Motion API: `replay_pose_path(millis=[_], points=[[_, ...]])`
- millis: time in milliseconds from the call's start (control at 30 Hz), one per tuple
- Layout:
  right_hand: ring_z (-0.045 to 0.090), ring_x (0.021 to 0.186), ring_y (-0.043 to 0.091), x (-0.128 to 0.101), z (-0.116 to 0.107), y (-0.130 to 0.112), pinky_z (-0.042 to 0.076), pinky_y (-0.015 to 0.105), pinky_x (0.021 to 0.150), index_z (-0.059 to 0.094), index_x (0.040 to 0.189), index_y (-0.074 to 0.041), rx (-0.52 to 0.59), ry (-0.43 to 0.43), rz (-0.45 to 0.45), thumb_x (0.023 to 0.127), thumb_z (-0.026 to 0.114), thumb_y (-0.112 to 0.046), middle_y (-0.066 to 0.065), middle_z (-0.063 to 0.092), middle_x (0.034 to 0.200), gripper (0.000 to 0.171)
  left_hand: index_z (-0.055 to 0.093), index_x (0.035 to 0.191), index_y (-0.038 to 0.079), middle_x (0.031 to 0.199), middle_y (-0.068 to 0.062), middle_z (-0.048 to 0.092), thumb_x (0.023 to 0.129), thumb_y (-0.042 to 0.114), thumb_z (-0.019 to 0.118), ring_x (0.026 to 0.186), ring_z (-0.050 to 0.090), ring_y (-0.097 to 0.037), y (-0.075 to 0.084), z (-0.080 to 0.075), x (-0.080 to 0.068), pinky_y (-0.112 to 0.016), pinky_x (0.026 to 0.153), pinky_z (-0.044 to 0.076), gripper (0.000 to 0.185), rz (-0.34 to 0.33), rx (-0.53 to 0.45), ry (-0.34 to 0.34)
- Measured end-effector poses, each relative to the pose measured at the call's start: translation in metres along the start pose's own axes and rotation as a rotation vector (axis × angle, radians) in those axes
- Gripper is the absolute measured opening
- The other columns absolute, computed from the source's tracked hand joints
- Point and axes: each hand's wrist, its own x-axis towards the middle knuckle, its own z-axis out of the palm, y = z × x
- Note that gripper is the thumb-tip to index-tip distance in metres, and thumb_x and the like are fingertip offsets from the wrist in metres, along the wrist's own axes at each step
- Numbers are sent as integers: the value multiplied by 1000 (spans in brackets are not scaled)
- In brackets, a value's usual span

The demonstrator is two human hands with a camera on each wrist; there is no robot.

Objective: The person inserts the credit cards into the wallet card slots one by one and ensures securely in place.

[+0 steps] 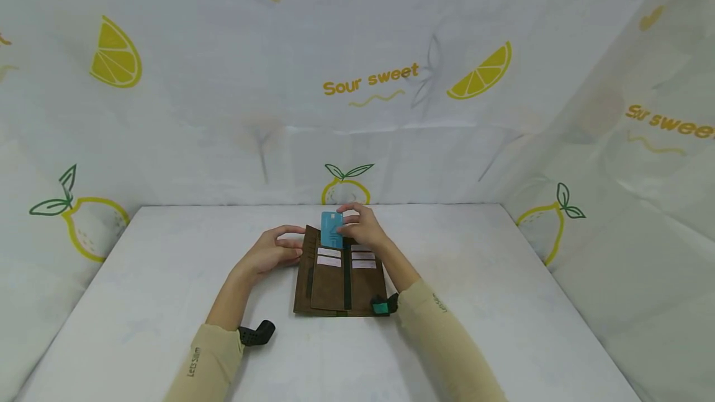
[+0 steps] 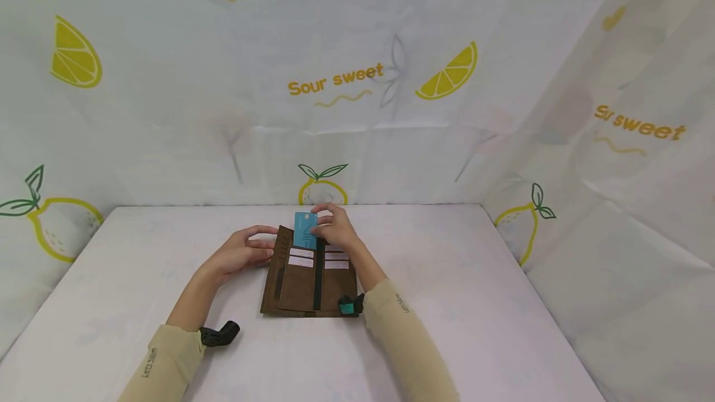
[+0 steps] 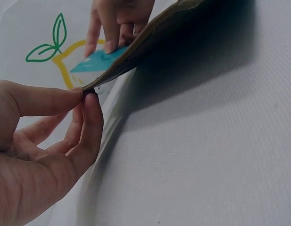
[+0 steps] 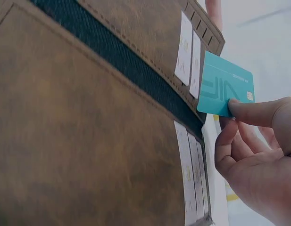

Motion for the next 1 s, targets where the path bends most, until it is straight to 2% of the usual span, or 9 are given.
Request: replay_pose_path(millis=[300,667,867,1000], points=[[64,77,12,0,3,2,56,22,72,60,139,-1,-36,-8,33,96,76,1,11,69,102,46,50,155,-1,107,-6,76,99,-6,67,90,72,-8,-1,0,0,-25,85,64,59,5,-5,-6],[66,76,11,-3,1,5,61,25,76,57,140,-3,-28,-78,49,98,74,1,4,67,93,45,52,154,-1,106,-5,77,99,-8,66,91,73,-9,-2,-3,1,-24,85,63,58,10,0,-4],[66,75,10,-4,0,5,61,24,77,61,132,0,-42,-87,56,97,76,0,0,65,87,38,52,154,-1,106,-5,77,99,-8,66,91,73,-9,-2,-3,2,-24,85,63,57,8,2,-4],[64,78,11,-4,-1,7,58,25,78,67,123,2,-80,-104,29,96,78,-3,0,66,88,29,51,154,-1,104,-4,77,98,-8,67,91,73,-9,-2,-3,2,-23,85,63,58,2,-3,-4]])
